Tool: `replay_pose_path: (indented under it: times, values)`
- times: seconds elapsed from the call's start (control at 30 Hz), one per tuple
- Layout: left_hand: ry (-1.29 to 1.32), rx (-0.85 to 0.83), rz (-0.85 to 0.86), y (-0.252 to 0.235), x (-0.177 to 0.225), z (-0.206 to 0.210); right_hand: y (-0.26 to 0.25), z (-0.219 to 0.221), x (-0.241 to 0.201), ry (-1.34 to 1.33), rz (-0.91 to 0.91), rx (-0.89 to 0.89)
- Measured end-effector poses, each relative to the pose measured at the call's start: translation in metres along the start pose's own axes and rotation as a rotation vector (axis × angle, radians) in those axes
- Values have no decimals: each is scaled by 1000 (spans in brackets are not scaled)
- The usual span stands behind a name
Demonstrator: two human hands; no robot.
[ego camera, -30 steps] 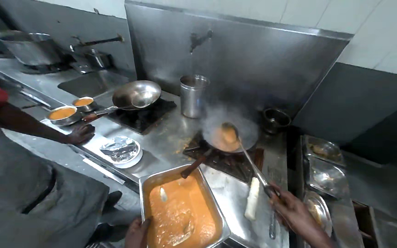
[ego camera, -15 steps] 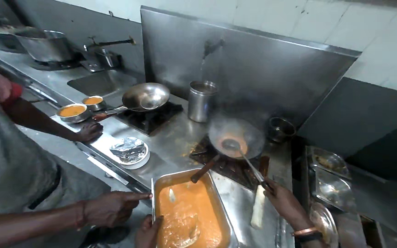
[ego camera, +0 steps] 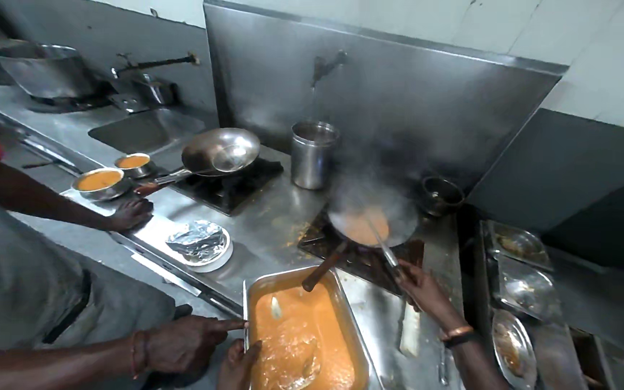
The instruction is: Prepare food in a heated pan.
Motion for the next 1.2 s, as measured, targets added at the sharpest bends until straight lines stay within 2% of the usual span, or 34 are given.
replay_pose_path:
  times: [0.1, 0.23, 0.3, 0.4, 0.5, 0.6, 0.7, 0.83, 1.0, 1.2]
  values:
    - [18, -20, -3, -1, 2, 0, 36, -23, 8, 351, -95, 59]
    - [-7, -68, 11, -1, 4, -2, 80, -38, 29, 295, -49, 233]
    - [21, -69, 10, -4, 3, -2, 101, -58, 8, 400, -32, 242]
    - [50, -67, 4, -7, 1, -1, 117, -84, -27, 625, -50, 149]
    - [23, -69, 15, -11, 1, 1, 86, -72, -37, 619, -34, 66]
    - [-8, -84, 21, -11, 2, -1, 43, -34, -24, 572, -36, 106]
    - [-62, -133, 13, -12, 6, -8, 53, -13, -44, 628, -4, 127]
    - [-60, -177, -26, 2, 2, -18, 79, -3, -67, 676, -22, 32]
    - [-22, -171, -37, 9, 12, -10, 28, 4, -43, 542, -30, 87]
    - [3, -154, -35, 0, -2, -12, 27, 13, -7, 528, -142, 166]
Point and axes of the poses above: each hand's wrist, its own y-axis away from the middle knuckle, its own z-axis out of the palm, x = y × z, the point moved 3 cm from there along -y, towards the middle knuckle, and after that the axes turned 11 degrees about x, right-handed, at the moved point
